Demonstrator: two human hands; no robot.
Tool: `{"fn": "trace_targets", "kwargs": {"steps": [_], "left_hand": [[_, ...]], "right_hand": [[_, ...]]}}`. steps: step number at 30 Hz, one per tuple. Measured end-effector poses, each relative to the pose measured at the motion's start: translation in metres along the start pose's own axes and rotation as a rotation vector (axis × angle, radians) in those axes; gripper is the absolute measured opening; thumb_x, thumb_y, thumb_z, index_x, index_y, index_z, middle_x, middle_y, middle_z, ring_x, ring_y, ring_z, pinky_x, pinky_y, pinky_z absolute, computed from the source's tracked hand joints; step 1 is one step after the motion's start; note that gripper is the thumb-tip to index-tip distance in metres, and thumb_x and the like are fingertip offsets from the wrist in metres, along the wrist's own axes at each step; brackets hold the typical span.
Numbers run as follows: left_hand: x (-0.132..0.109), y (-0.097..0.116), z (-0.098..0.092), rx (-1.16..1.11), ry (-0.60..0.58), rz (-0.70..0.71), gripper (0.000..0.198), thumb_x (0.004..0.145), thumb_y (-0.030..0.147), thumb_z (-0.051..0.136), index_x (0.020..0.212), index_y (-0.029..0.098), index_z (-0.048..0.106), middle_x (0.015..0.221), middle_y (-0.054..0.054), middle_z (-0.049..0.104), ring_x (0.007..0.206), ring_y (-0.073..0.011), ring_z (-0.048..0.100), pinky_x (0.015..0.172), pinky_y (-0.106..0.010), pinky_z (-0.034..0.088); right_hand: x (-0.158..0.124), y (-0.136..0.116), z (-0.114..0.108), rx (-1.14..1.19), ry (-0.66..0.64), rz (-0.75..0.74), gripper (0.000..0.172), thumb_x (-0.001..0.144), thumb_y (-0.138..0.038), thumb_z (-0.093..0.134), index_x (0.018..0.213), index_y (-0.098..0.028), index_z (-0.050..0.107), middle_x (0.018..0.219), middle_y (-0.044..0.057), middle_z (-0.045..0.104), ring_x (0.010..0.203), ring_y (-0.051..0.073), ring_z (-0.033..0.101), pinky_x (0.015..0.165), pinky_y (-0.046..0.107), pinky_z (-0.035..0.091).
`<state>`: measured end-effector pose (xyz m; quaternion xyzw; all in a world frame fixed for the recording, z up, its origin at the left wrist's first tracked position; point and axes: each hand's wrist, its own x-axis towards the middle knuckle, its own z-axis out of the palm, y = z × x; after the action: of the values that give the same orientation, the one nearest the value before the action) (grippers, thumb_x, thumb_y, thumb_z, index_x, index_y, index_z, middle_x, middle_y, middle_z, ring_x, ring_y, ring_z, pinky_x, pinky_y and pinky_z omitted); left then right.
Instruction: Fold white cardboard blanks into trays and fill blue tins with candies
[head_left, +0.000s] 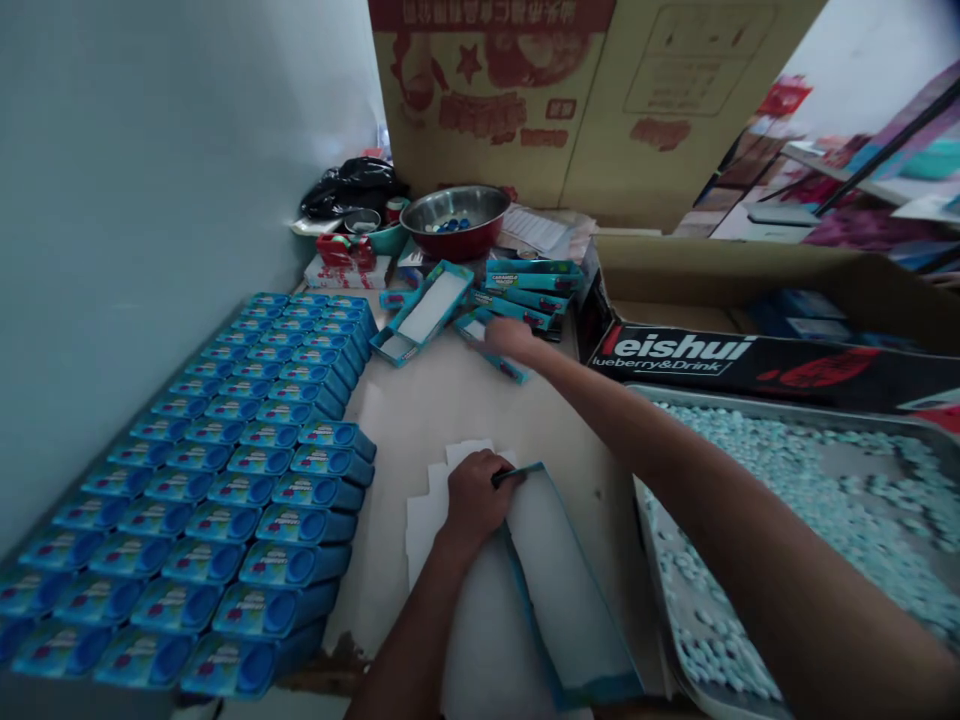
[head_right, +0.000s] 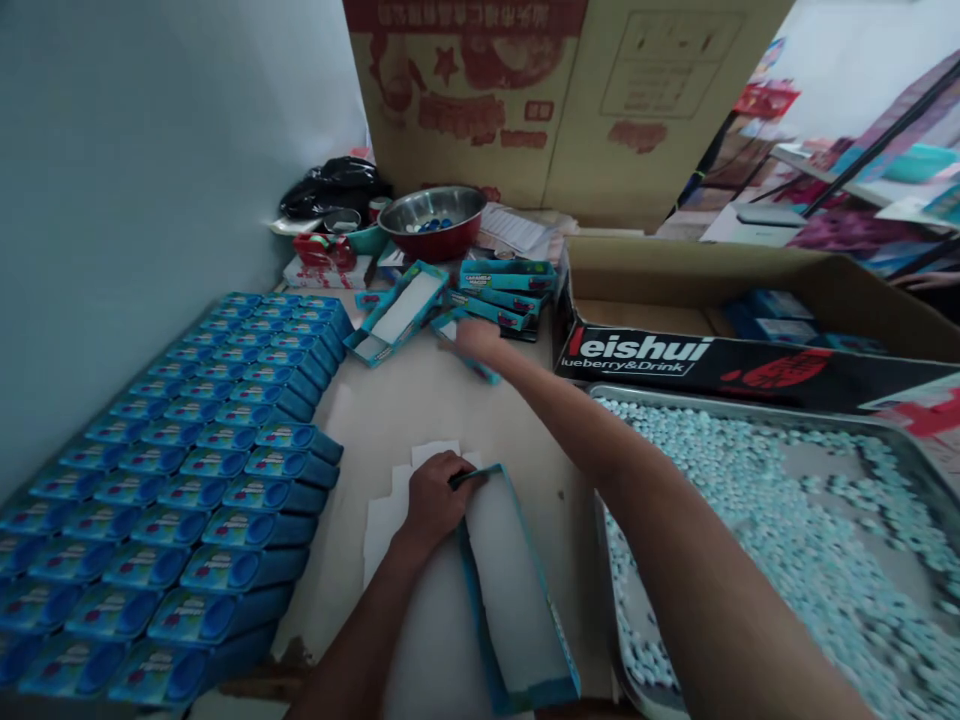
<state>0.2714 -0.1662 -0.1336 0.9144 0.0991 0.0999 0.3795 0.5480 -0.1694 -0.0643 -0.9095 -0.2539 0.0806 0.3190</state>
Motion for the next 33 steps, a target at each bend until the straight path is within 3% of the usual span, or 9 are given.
{"fn": "trace_targets", "kwargs": {"steps": [3,6,12,15,20,23,27,29,33], "left_hand": [[0.002,0.000,0.000,0.013,0.020,0.006,0.009,0.087,0.023,0.083,0.081,0.021,0.077,0.087,-0.004,0.075,0.089,-0.0211,0.069,0.081,-0.032,0.049],[0.003,-0.002,0.000,0.010,0.037,0.015,0.009,0.086,0.021,0.084,0.080,0.020,0.077,0.086,-0.003,0.075,0.086,-0.0194,0.069,0.079,-0.030,0.047],[0.006,-0.008,0.000,-0.040,0.069,0.047,0.009,0.086,0.024,0.081,0.078,0.022,0.078,0.080,-0.002,0.073,0.081,-0.0182,0.068,0.076,-0.029,0.046],[0.007,-0.015,0.000,-0.123,0.120,0.044,0.012,0.086,0.025,0.079,0.075,0.022,0.077,0.076,-0.001,0.072,0.076,-0.0173,0.066,0.073,-0.029,0.046],[0.008,-0.023,-0.005,-0.200,0.334,0.000,0.018,0.088,0.033,0.075,0.074,0.023,0.075,0.073,0.000,0.071,0.072,-0.0177,0.065,0.071,-0.030,0.046],[0.008,-0.026,-0.007,-0.155,0.487,0.006,0.022,0.091,0.040,0.072,0.077,0.023,0.075,0.076,-0.002,0.073,0.074,-0.0191,0.066,0.073,-0.031,0.048],[0.011,-0.019,-0.015,-0.051,0.563,0.032,0.023,0.094,0.041,0.071,0.081,0.022,0.075,0.081,-0.006,0.074,0.080,-0.0228,0.069,0.079,-0.034,0.052],[0.012,-0.009,-0.027,-0.003,0.590,0.049,0.025,0.092,0.044,0.075,0.101,0.021,0.078,0.094,-0.009,0.075,0.091,-0.0258,0.071,0.086,-0.038,0.055],[-0.003,0.011,-0.066,0.052,0.767,0.090,0.079,0.083,0.055,0.085,0.149,0.021,0.058,0.133,-0.016,0.066,0.120,-0.0297,0.064,0.099,-0.042,0.056]], "right_hand": [[-0.045,0.020,0.007,-0.198,-0.104,0.033,0.022,0.090,-0.015,0.072,0.110,-0.009,0.076,0.120,0.024,0.077,0.123,0.036,0.071,0.109,0.048,0.052],[-0.057,0.012,0.020,-0.281,-0.165,0.020,0.032,0.093,-0.009,0.062,0.122,-0.008,0.074,0.133,0.025,0.072,0.128,0.036,0.069,0.107,0.044,0.053],[-0.029,-0.050,0.034,-0.268,-0.203,-0.020,0.041,0.109,-0.033,0.049,0.133,-0.007,0.070,0.139,0.022,0.071,0.129,0.030,0.068,0.103,0.034,0.054],[-0.041,-0.058,0.024,-0.249,-0.192,-0.060,0.046,0.111,-0.042,0.047,0.139,-0.011,0.068,0.146,0.018,0.067,0.134,0.029,0.065,0.107,0.035,0.051],[-0.157,-0.011,-0.023,-0.187,-0.102,-0.164,0.059,0.109,-0.051,0.052,0.156,-0.016,0.051,0.155,0.018,0.060,0.146,0.029,0.054,0.118,0.037,0.041],[-0.258,0.022,-0.046,-0.174,-0.279,-0.064,0.073,0.104,-0.059,0.057,0.160,-0.014,0.044,0.139,0.021,0.069,0.130,0.035,0.066,0.104,0.040,0.048],[-0.333,0.045,-0.048,-0.129,-0.409,-0.001,0.054,0.096,-0.029,0.062,0.148,-0.014,0.054,0.113,0.015,0.077,0.103,0.031,0.075,0.087,0.035,0.053],[-0.325,0.047,-0.047,-0.020,-0.301,0.004,0.050,0.088,-0.012,0.058,0.138,-0.014,0.060,0.095,0.008,0.077,0.081,0.023,0.073,0.078,0.032,0.055],[-0.241,0.032,-0.081,0.428,-0.001,-0.012,0.022,0.086,-0.009,0.059,0.106,-0.013,0.066,0.059,-0.007,0.056,0.046,0.011,0.052,0.055,0.025,0.054]]}}
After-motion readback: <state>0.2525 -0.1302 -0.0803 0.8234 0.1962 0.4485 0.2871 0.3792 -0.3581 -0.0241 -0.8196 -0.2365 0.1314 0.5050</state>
